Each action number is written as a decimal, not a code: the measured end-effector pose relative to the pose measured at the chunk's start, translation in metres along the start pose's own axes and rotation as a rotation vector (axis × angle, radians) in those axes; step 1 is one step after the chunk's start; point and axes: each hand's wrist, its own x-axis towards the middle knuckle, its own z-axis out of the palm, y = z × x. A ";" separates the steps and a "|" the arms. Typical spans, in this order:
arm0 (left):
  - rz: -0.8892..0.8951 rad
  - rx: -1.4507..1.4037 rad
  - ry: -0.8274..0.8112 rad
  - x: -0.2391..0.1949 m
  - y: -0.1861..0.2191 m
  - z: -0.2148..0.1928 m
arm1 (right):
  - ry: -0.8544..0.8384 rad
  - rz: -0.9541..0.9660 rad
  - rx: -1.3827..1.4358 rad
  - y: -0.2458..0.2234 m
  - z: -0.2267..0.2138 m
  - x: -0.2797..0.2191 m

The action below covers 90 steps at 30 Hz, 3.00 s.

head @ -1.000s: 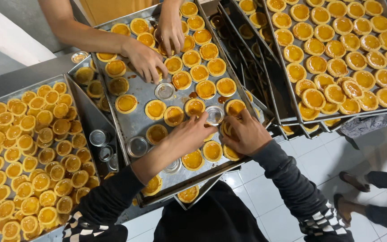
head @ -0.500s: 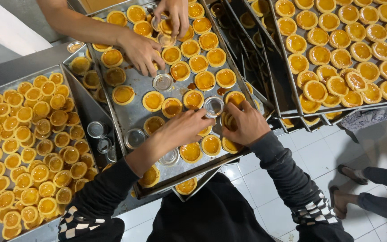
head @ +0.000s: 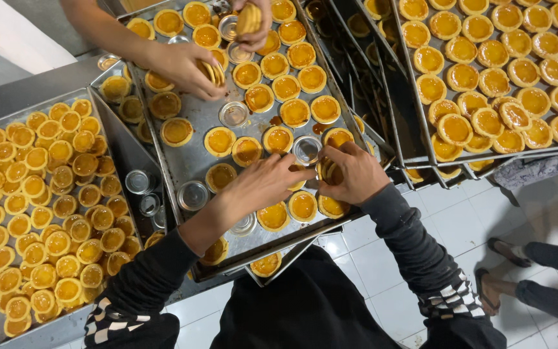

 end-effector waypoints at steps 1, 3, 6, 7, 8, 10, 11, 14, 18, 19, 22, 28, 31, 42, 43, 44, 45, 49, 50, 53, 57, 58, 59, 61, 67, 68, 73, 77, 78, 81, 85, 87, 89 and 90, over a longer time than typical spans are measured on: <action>0.002 -0.002 -0.003 0.001 0.000 0.001 | -0.002 0.004 0.001 -0.002 -0.002 0.000; 0.002 0.028 0.001 0.003 0.000 0.002 | 0.006 0.002 0.011 -0.005 -0.006 0.001; 0.004 0.039 -0.001 0.005 -0.004 0.014 | -0.017 0.011 -0.015 0.001 0.001 0.002; 0.003 0.038 -0.001 0.007 -0.006 0.018 | -0.019 0.011 -0.015 0.000 0.000 0.002; 0.005 0.051 0.003 0.009 -0.008 0.022 | -0.023 0.008 -0.031 -0.003 -0.001 0.002; 0.006 0.063 0.005 0.011 -0.011 0.029 | -0.029 0.005 -0.047 -0.006 -0.001 0.003; 0.004 0.072 0.002 0.012 -0.012 0.030 | -0.046 0.001 -0.058 -0.006 -0.002 0.004; 0.018 0.146 0.022 0.012 -0.016 0.037 | -0.076 -0.005 -0.080 -0.015 -0.006 0.008; 0.045 0.202 0.071 0.012 -0.013 0.030 | -0.166 0.008 -0.148 -0.014 0.002 0.017; 0.044 0.199 0.071 0.011 -0.012 0.029 | -0.169 0.008 -0.148 -0.016 -0.001 0.018; 0.054 0.222 0.098 0.009 -0.009 0.028 | -0.218 0.011 -0.189 -0.021 -0.008 0.021; 0.053 0.296 0.122 0.008 -0.007 0.033 | -0.260 0.005 -0.210 -0.024 -0.011 0.023; 0.060 0.302 0.151 0.008 -0.010 0.042 | -0.260 -0.004 -0.201 -0.025 -0.012 0.024; 0.050 0.301 0.163 0.006 -0.010 0.047 | -0.233 0.006 -0.161 -0.010 -0.005 0.023; 0.047 0.304 0.169 0.004 -0.009 0.042 | -0.230 0.001 -0.166 -0.011 -0.009 0.021; 0.055 0.266 0.152 0.003 -0.008 0.036 | -0.239 -0.008 -0.181 -0.012 -0.012 0.019; 0.060 0.229 0.138 0.001 -0.007 0.030 | -0.248 -0.020 -0.197 -0.014 -0.016 0.019; 0.021 0.037 0.106 0.001 -0.016 0.027 | -0.287 -0.009 -0.269 -0.029 -0.039 0.013; 0.016 0.000 0.106 0.000 -0.016 0.023 | -0.288 0.008 -0.244 -0.028 -0.040 0.013; -0.003 -0.031 0.111 -0.001 -0.021 0.027 | -0.266 0.020 -0.208 -0.016 -0.034 0.012; -0.064 -0.080 0.115 -0.010 -0.018 0.012 | -0.124 0.004 -0.177 -0.004 -0.032 0.017; -0.071 -0.077 0.117 -0.014 -0.016 0.008 | -0.123 -0.003 -0.174 -0.003 -0.037 0.020; -0.082 -0.093 0.127 -0.017 -0.016 0.003 | -0.118 -0.019 -0.099 -0.002 -0.043 0.026; -0.103 -0.099 0.144 -0.024 -0.021 0.003 | -0.108 -0.051 -0.023 0.003 -0.048 0.039; -0.284 0.153 0.350 -0.051 -0.087 0.016 | -0.051 -0.076 0.113 0.045 -0.049 0.091; -0.364 0.198 0.400 -0.061 -0.102 0.012 | -0.049 -0.064 0.036 0.058 -0.045 0.106; -0.506 0.387 0.421 -0.095 -0.177 0.008 | -0.015 -0.167 -0.114 0.066 -0.022 0.145; -0.582 0.381 0.292 -0.097 -0.190 0.009 | -0.031 -0.289 -0.279 0.073 -0.008 0.153; -0.584 0.376 0.290 -0.099 -0.193 0.010 | -0.024 -0.309 -0.341 0.074 -0.004 0.155; -0.577 0.307 0.309 -0.101 -0.188 0.008 | -0.065 -0.313 -0.365 0.081 -0.006 0.151; -0.592 0.285 0.264 -0.103 -0.197 0.012 | -0.135 -0.282 -0.377 0.078 -0.010 0.149; -0.551 0.232 0.247 -0.105 -0.198 0.008 | -0.145 -0.269 -0.432 0.074 -0.013 0.148; -0.539 0.237 0.248 -0.103 -0.206 0.008 | -0.147 -0.262 -0.420 0.068 -0.019 0.147; -0.528 0.240 0.246 -0.103 -0.209 0.009 | -0.152 -0.256 -0.406 0.065 -0.022 0.146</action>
